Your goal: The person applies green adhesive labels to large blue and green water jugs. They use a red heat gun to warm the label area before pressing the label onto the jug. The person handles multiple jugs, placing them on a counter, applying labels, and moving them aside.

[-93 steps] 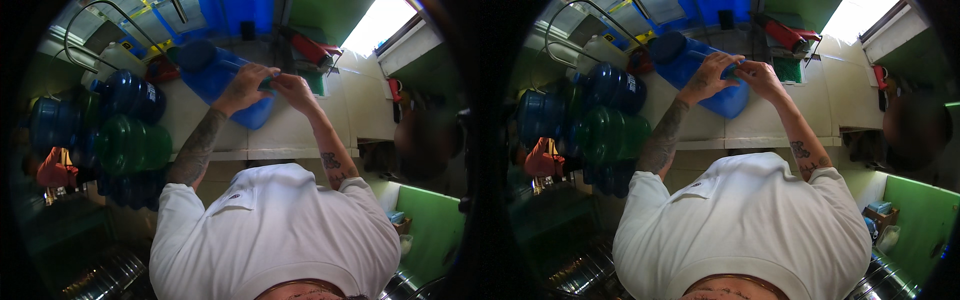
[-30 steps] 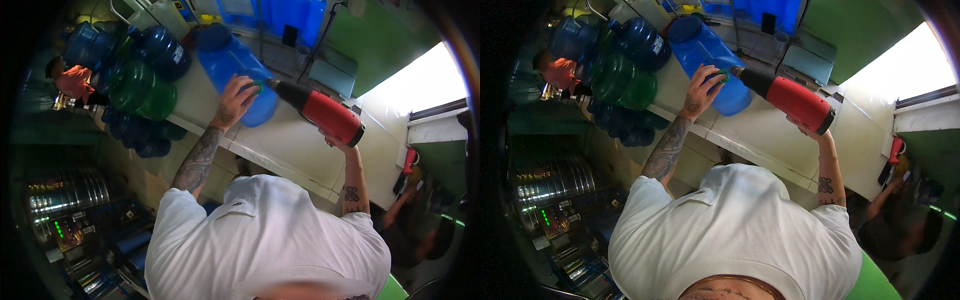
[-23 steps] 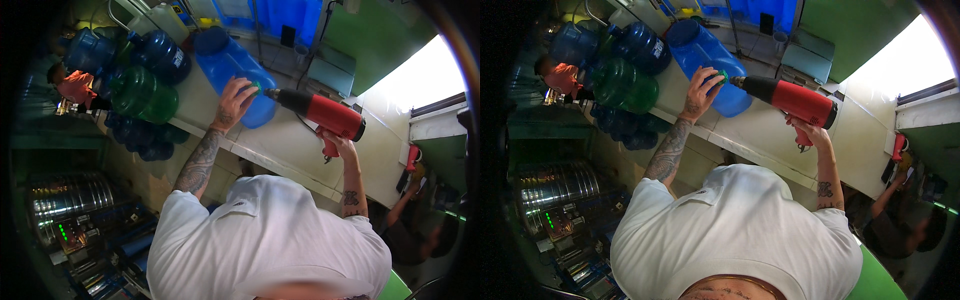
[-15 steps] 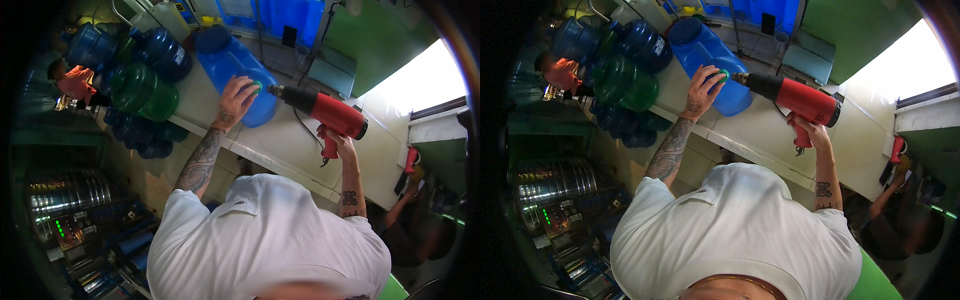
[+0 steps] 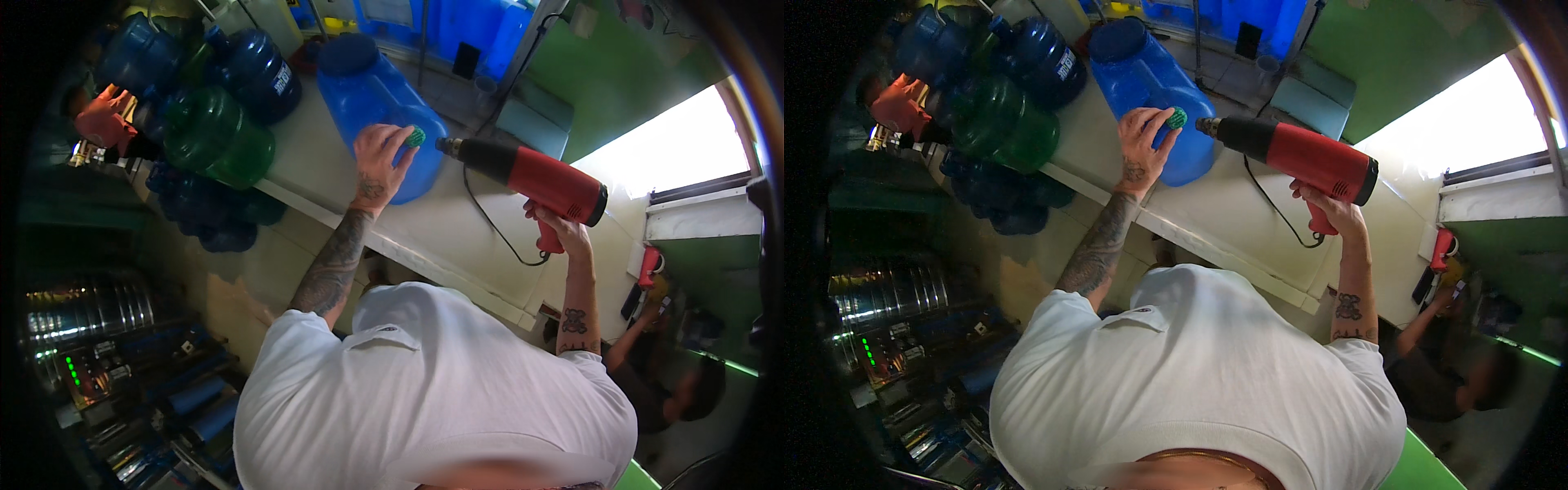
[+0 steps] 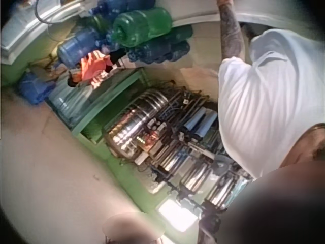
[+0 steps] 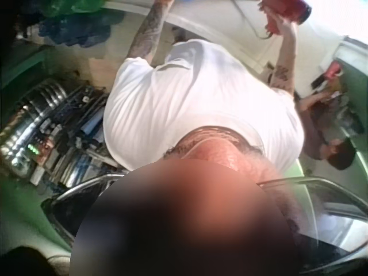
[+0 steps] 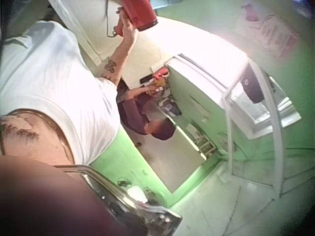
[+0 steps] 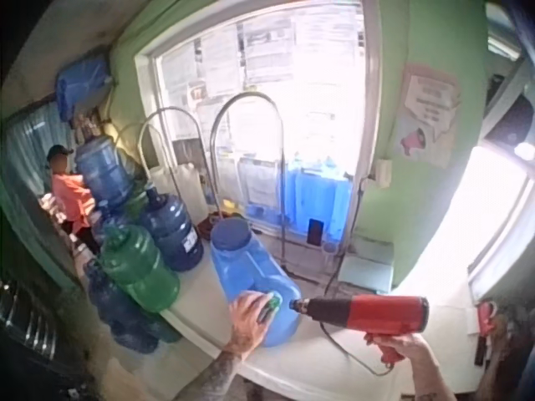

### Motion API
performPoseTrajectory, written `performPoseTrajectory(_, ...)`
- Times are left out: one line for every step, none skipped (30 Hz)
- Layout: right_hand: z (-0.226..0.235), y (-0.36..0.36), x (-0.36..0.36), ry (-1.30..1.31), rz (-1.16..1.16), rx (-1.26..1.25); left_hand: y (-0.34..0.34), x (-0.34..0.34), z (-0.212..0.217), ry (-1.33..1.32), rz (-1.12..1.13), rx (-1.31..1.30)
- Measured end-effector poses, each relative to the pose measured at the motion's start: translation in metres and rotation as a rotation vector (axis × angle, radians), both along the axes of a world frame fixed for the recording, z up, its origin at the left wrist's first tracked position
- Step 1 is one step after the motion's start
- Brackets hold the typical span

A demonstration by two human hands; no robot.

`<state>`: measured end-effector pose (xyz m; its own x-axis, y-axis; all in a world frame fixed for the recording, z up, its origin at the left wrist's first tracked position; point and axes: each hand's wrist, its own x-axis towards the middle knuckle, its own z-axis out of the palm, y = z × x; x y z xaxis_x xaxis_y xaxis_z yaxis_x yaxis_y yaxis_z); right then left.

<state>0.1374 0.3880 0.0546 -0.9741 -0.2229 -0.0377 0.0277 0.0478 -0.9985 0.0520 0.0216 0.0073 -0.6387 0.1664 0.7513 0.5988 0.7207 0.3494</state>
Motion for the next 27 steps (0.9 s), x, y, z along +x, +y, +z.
performPoseTrajectory(0.005, 0.004, -0.001, 0.02, 0.024, 0.044, 0.002, 0.003, -0.001, -0.002, 0.025, 0.001)
performPoseTrajectory(0.009, 0.009, -0.002, 0.022, 0.058, 0.105, 0.004, 0.006, -0.001, -0.004, 0.05, 0.002)
performPoseTrajectory(0.012, 0.014, -0.003, -0.116, 0.006, 0.314, 0.006, 0.009, -0.002, -0.027, 0.063, 0.055)
performPoseTrajectory(0.017, 0.021, -0.004, -0.272, -0.041, 0.539, 0.008, 0.011, -0.004, -0.049, 0.074, 0.107)
performPoseTrajectory(0.019, 0.025, -0.006, -0.27, -0.053, 0.694, 0.01, 0.014, -0.005, -0.072, 0.083, 0.147)
performPoseTrajectory(0.022, 0.03, -0.008, -0.107, -0.027, 0.794, 0.011, 0.016, -0.007, -0.06, 0.064, 0.195)
performPoseTrajectory(0.025, 0.033, -0.012, 0.214, 0.038, 0.81, 0.012, 0.019, -0.009, -0.048, 0.043, 0.231)
performPoseTrajectory(0.028, 0.034, -0.015, 0.452, 0.088, 0.85, 0.012, 0.021, -0.01, -0.05, 0.029, 0.277)
performPoseTrajectory(0.032, 0.034, -0.019, 0.518, 0.094, 0.848, 0.012, 0.022, -0.011, -0.063, 0.016, 0.29)
performPoseTrajectory(0.038, 0.032, -0.023, 0.504, 0.084, 0.885, 0.011, 0.023, -0.012, -0.085, 0.011, 0.313)
performPoseTrajectory(0.045, 0.03, -0.026, 0.449, 0.045, 0.94, 0.01, 0.024, -0.012, -0.128, 0.01, 0.33)
performPoseTrajectory(0.05, 0.026, -0.029, 0.44, 0.038, 0.776, 0.009, 0.024, -0.011, -0.125, -0.012, 0.345)
performPoseTrajectory(0.056, 0.021, -0.03, 0.343, 0.006, 0.704, 0.008, 0.023, -0.009, -0.142, -0.029, 0.354)
performPoseTrajectory(0.06, 0.016, -0.033, 0.258, -0.03, 0.651, 0.007, 0.022, -0.007, -0.136, -0.059, 0.359)
performPoseTrajectory(0.064, 0.012, -0.035, 0.243, -0.032, 0.554, 0.006, 0.02, -0.004, -0.141, -0.03, 0.371)
performPoseTrajectory(0.066, 0.008, -0.034, 0.104, -0.088, 0.523, 0.006, 0.016, -0.001, -0.126, -0.012, 0.38)
performPoseTrajectory(0.067, 0.006, -0.032, 0.037, -0.117, 0.446, 0.007, 0.013, 0.002, -0.088, -0.007, 0.392)
performPoseTrajectory(0.066, 0.004, -0.03, 0.047, -0.066, 0.352, 0.008, 0.008, 0.004, -0.084, 0.014, 0.298)
performPoseTrajectory(0.064, 0.003, -0.027, 0.037, -0.056, 0.268, 0.008, 0.003, 0.005, -0.058, 0.019, 0.207)
performPoseTrajectory(0.062, 0.003, -0.022, -0.031, -0.121, 0.26, 0.009, 0.0, 0.005, -0.086, 0.05, 0.129)
performPoseTrajectory(0.059, 0.003, -0.018, 0.014, -0.062, 0.202, 0.008, -0.004, 0.005, -0.083, 0.001, 0.145)
performPoseTrajectory(0.057, 0.003, -0.013, 0.025, -0.065, 0.178, 0.006, -0.006, 0.004, -0.13, -0.018, 0.174)
performPoseTrajectory(0.055, 0.003, -0.009, -0.033, -0.102, 0.201, 0.003, -0.008, 0.002, -0.175, -0.045, 0.18)
performPoseTrajectory(0.056, 0.003, -0.007, 0.022, -0.085, 0.225, -0.002, -0.011, 0.001, -0.269, -0.08, 0.429)
performPoseTrajectory(0.055, 0.0, -0.006, -0.054, -0.115, 0.369, -0.008, -0.012, 0.0, -0.365, -0.123, 0.655)
performPoseTrajectory(0.057, -0.001, -0.007, -0.21, -0.155, 0.578, -0.015, -0.015, 0.001, -0.469, -0.155, 0.891)
performPoseTrajectory(0.058, -0.005, -0.01, -0.188, -0.171, 0.623, -0.022, -0.017, 0.001, -0.438, -0.163, 0.883)
